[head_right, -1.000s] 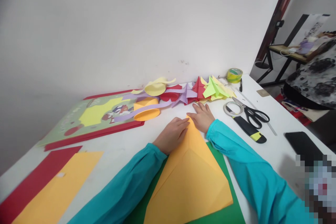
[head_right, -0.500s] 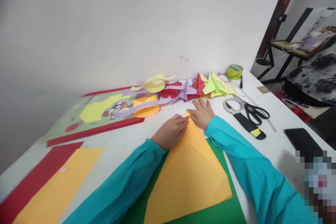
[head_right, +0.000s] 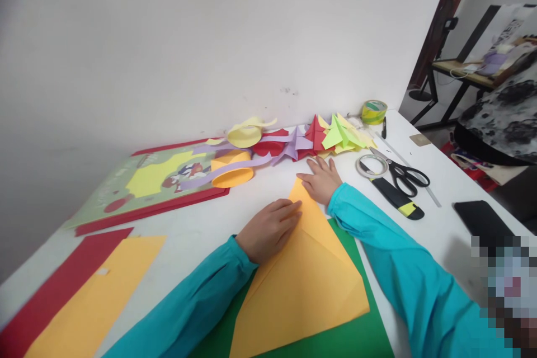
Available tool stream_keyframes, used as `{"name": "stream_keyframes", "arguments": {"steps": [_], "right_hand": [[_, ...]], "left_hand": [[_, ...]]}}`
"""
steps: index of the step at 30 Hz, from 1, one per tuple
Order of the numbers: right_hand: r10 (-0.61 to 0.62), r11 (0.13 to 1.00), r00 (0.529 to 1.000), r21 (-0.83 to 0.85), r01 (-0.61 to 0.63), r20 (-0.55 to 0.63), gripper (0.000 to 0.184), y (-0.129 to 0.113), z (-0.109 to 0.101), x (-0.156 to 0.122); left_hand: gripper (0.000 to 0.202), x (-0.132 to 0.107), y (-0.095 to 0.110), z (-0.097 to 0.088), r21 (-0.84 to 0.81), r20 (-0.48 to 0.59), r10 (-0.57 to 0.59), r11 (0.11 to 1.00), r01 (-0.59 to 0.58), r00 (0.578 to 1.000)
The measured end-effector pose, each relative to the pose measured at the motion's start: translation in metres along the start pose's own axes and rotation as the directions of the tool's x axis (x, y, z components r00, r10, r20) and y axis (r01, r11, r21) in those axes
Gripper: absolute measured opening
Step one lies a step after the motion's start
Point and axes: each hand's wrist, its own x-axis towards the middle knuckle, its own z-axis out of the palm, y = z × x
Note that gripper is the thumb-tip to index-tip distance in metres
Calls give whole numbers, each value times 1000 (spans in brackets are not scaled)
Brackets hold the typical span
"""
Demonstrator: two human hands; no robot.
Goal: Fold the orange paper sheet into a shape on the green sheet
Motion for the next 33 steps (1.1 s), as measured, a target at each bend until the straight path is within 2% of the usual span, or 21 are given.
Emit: {"name": "stream_keyframes", "arguments": {"steps": [10,21,29,33], "right_hand": [[-3,1000,1000,8,3,11,39,1,-1,0],[5,1000,999,-1,-5,40,40,1,-2,0],[-2,1000,999,0,2,34,40,2,-1,1],[2,1000,999,-3,-2,48,40,2,0,1]], "left_hand": [[30,-4,2,-8,-79,-27,33,996,-35,999],[28,-20,9,-14,-195,6,56,979,-54,998],[34,-31,11,-7,-255,-7,64,965,-63,998],[34,-31,8,-9,-307,-10,70,949,-70,998]]}}
